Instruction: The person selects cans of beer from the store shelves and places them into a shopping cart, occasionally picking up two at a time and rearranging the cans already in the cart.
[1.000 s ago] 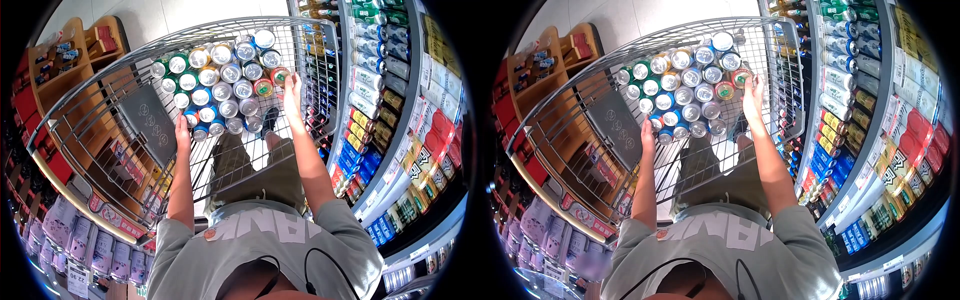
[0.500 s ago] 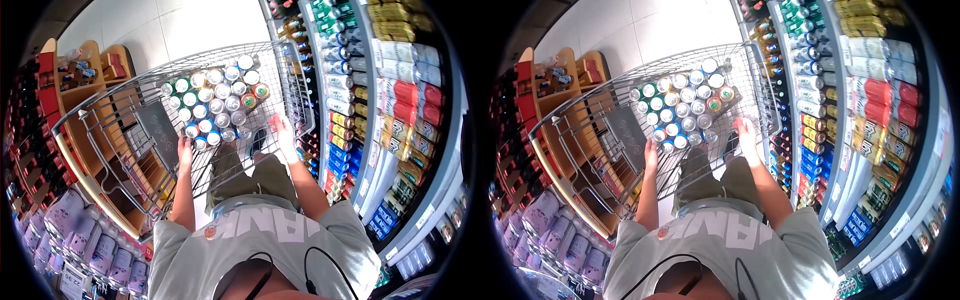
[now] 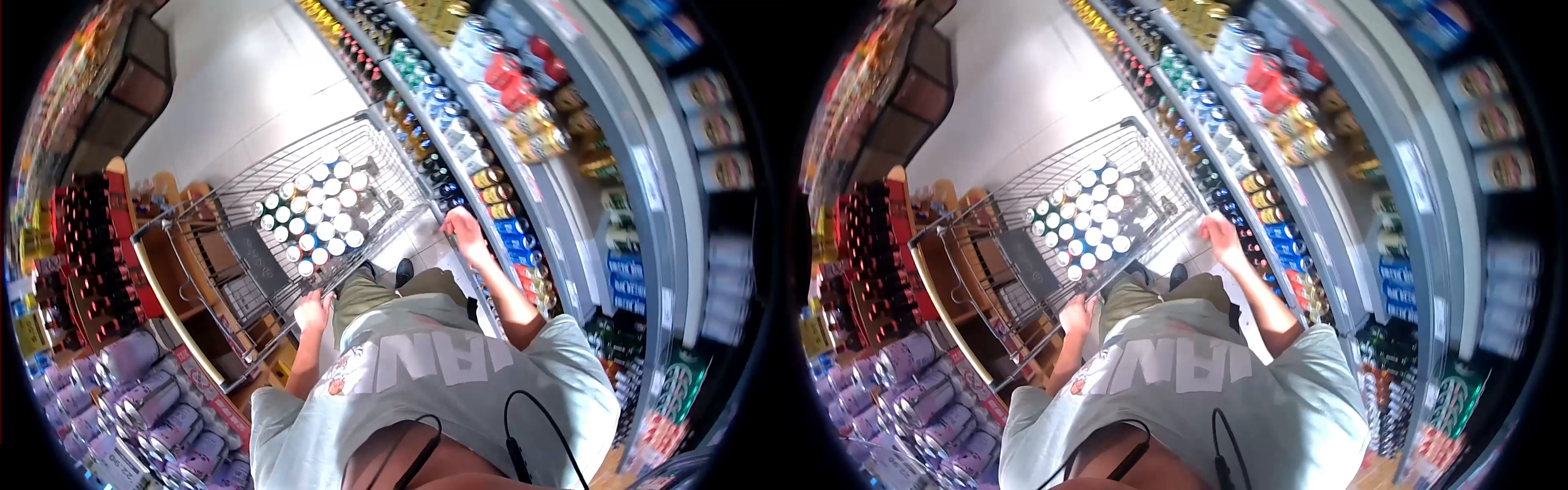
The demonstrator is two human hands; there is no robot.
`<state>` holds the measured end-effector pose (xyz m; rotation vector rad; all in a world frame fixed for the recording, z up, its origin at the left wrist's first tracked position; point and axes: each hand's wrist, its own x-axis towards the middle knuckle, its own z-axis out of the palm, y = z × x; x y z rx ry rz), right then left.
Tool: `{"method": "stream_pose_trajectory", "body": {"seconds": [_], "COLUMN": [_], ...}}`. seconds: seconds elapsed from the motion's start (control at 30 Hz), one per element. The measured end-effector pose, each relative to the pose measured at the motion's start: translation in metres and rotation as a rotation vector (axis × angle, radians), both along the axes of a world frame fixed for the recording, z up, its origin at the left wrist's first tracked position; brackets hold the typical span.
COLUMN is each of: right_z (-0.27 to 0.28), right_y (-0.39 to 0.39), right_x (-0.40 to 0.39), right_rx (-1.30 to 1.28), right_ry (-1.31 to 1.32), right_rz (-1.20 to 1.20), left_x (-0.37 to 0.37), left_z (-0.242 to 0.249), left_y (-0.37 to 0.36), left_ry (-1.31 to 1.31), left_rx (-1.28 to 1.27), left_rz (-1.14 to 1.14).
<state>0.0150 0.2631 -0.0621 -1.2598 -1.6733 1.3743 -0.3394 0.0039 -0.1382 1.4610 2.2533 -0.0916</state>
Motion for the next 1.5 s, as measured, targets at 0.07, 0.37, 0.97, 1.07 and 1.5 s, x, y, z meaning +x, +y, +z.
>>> {"method": "stream_pose_trajectory", "body": {"seconds": [0.07, 0.37, 0.97, 1.07, 1.5], "right_z": [0.061, 0.156, 0.144, 0.155, 0.238], "right_y": [-0.001, 0.126, 0.227, 0.213, 0.126], "right_x": [0.018, 0.117, 0.108, 0.102, 0.01], "right_rx": [-0.105, 0.752, 0.337, 0.365, 0.829], "right_ry": [0.082, -0.445, -0.893, -0.924, -1.1], "right_rz": [-0.126, -0.446, -0.237, -0.262, 0.104], "left_x": [0.003, -0.011, -0.052, -0.058, -0.069], "left_z": [0.007, -0.005, 0.008, 0.004, 0.04], "left_y": [0.003, 0.004, 0.05, 0.054, 0.11], "left_ry": [0.075, 0.164, 0.023, -0.015, -0.612], "left_rx": [0.014, 0.077, -0.074, -0.06, 0.035], "left_rz": [-0.06, -0.085, -0.003, 0.037, 0.101]}}
